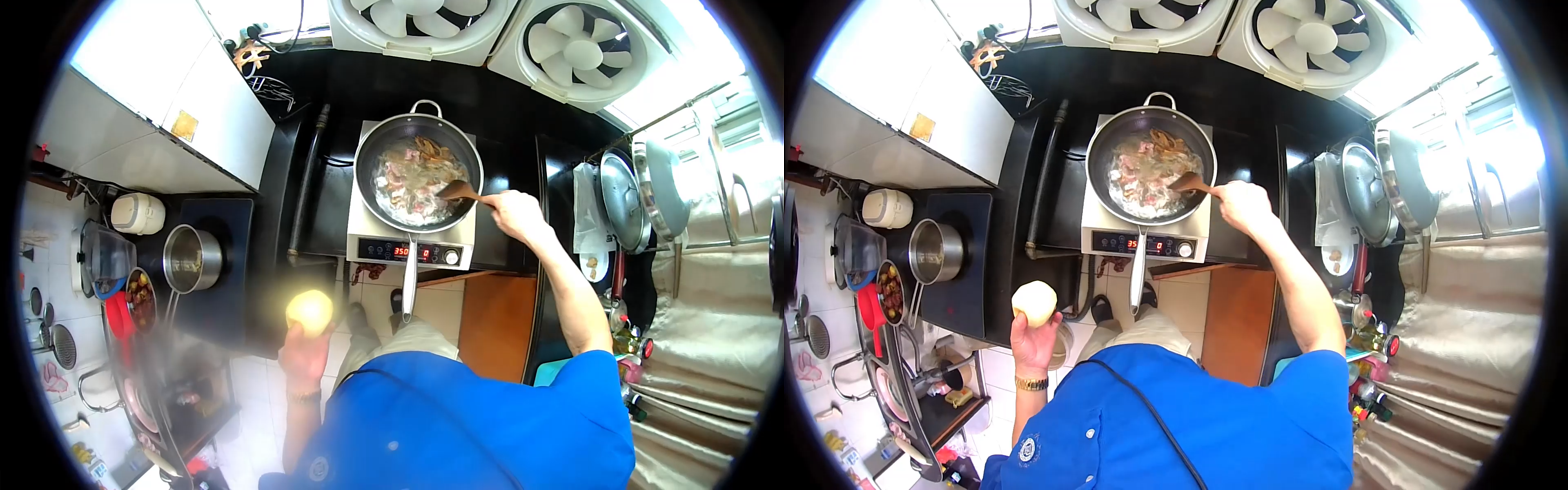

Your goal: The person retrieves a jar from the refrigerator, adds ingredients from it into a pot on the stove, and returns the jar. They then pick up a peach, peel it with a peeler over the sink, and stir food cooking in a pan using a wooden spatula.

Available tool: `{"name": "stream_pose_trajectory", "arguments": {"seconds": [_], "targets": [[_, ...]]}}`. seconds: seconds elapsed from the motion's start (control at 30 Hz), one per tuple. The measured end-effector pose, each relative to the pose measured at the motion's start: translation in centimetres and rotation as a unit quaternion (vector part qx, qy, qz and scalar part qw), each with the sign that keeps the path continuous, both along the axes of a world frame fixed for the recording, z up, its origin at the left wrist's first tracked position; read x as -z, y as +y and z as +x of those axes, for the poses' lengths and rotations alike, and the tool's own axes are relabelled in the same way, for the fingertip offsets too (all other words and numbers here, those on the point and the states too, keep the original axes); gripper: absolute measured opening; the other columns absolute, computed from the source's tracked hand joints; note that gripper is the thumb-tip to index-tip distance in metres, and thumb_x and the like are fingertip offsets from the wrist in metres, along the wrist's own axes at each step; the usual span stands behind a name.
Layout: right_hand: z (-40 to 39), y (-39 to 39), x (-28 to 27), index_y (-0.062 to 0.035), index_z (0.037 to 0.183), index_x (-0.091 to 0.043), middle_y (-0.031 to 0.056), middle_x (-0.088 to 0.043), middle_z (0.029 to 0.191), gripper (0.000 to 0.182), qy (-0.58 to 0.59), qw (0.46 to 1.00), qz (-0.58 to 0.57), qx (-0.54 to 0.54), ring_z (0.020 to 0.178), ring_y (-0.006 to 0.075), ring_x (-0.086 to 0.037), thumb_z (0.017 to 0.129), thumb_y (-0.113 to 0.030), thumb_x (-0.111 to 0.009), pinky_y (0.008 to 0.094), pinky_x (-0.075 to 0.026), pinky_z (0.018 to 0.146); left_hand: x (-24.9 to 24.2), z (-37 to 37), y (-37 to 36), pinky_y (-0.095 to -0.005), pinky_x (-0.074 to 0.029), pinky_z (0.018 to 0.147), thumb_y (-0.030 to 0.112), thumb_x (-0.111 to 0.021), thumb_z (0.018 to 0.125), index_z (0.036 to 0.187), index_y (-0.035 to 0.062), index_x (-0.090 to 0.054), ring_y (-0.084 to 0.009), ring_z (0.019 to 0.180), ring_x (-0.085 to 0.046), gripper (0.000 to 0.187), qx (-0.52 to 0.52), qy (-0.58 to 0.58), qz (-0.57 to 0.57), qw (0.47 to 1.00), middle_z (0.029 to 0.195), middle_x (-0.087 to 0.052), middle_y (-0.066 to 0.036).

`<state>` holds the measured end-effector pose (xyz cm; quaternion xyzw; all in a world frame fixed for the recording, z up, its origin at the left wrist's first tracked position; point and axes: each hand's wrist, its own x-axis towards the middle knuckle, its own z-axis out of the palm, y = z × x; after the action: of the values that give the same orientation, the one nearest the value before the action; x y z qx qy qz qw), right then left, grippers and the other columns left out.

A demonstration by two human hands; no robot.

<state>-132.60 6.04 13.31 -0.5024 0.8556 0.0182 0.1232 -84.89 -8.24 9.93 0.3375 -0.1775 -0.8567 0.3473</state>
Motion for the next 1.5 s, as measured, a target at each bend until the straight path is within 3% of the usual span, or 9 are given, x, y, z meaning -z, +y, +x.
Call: {"name": "stream_pose_trajectory", "arguments": {"seconds": [0.1,0.3,0.4,0.47,0.6,0.8,0.87,1.2,1.5], "targets": [[-1.0,1.5,0.1,-0.0174,0.113,-0.079,0.0139,-0.076,0.094,0.029,0.098,0.994,0.026,-0.046,0.089,0.0310,-0.076,0.096,-0.015,-0.056,0.0439,-0.059,0.075,0.0,-0.3,-0.1,-0.0469,-0.054,0.096,0.032,-0.081,0.087,0.138,0.0152,-0.060,-0.0275,0.118,-0.065,0.058,0.008,0.000,0.000,1.000,0.133,-0.067,-0.008],[-1.7,-2.2,4.4,-0.0188,0.113,-0.079,0.0148,-0.076,0.092,0.029,0.088,0.995,0.036,-0.040,0.086,0.0312,-0.076,0.095,-0.014,-0.056,0.0442,-0.061,0.072,0.1,0.0,0.0,-0.0464,-0.053,0.096,0.033,-0.081,0.087,0.138,0.0158,-0.061,-0.0262,0.119,-0.064,0.058,0.005,-0.002,-0.002,1.000,0.133,-0.067,-0.007],[-1.7,-5.2,5.7,-0.0187,0.116,-0.077,0.0159,-0.076,0.093,0.034,0.037,0.999,-0.017,-0.015,0.092,0.0332,-0.076,0.092,-0.012,-0.054,0.0459,-0.061,0.079,0.3,0.8,0.3,-0.0461,-0.053,0.096,0.033,-0.081,0.087,0.138,0.0161,-0.061,-0.0260,0.120,-0.064,0.057,-0.006,-0.014,0.004,1.000,0.133,-0.067,-0.007],[-1.7,-6.7,5.5,-0.0184,0.118,-0.077,0.0166,-0.076,0.096,0.035,0.032,0.999,-0.036,-0.004,0.094,0.0342,-0.075,0.092,-0.012,-0.054,0.0469,-0.061,0.082,1.2,2.0,0.3,-0.0560,-0.040,0.113,0.019,-0.067,0.094,0.146,0.0108,-0.049,-0.0290,0.136,-0.050,0.055,-0.003,0.045,0.020,0.999,0.147,-0.055,-0.009],[-2.7,-8.8,4.1,-0.0167,0.123,-0.076,0.0184,-0.076,0.105,0.039,-0.025,0.994,-0.093,0.048,0.100,0.0363,-0.073,0.090,-0.014,-0.055,0.0486,-0.059,0.090,0.5,2.3,0.7,-0.0535,-0.044,0.109,0.022,-0.067,0.095,0.145,0.0107,-0.050,-0.0273,0.134,-0.051,0.053,-0.023,0.034,0.015,0.999,0.145,-0.056,-0.008],[-4.7,-11.9,10.5,-0.0148,0.125,-0.074,0.0194,-0.075,0.111,0.040,-0.074,0.976,-0.182,0.096,0.105,0.0394,-0.072,0.089,-0.017,-0.056,0.0503,-0.057,0.096,0.4,2.0,0.7,-0.0518,-0.046,0.107,0.026,-0.069,0.096,0.144,0.0116,-0.051,-0.0263,0.134,-0.051,0.053,-0.030,0.010,0.007,0.999,0.145,-0.056,-0.007],[-4.1,-12.0,12.6,-0.0138,0.125,-0.074,0.0201,-0.074,0.113,0.040,-0.107,0.975,-0.185,0.066,0.106,0.0399,-0.071,0.090,-0.017,-0.055,0.0501,-0.056,0.097,-0.4,1.1,0.5,-0.0474,-0.052,0.101,0.033,-0.078,0.090,0.138,0.0149,-0.061,-0.0280,0.124,-0.062,0.055,-0.036,-0.025,-0.002,0.999,0.136,-0.066,-0.008],[-0.2,-6.6,4.6,-0.0195,0.122,-0.077,0.0147,-0.077,0.109,0.040,-0.065,0.998,0.017,-0.007,0.106,0.0328,-0.073,0.090,-0.012,-0.055,0.0462,-0.058,0.092,0.1,-0.4,-1.2,-0.0474,-0.053,0.099,0.033,-0.079,0.089,0.140,0.0146,-0.059,-0.0275,0.123,-0.063,0.057,-0.010,0.001,-0.003,1.000,0.135,-0.066,-0.008],[2.5,-1.6,-1.4,-0.0210,0.122,-0.078,0.0173,-0.076,0.105,0.040,-0.106,0.988,0.110,-0.014,0.099,0.0348,-0.074,0.088,-0.012,-0.057,0.0473,-0.059,0.088,0.1,-1.2,-2.0,-0.0477,-0.054,0.098,0.031,-0.080,0.088,0.139,0.0148,-0.059,-0.0275,0.123,-0.063,0.058,0.014,0.008,-0.007,1.000,0.136,-0.066,-0.008]]}}
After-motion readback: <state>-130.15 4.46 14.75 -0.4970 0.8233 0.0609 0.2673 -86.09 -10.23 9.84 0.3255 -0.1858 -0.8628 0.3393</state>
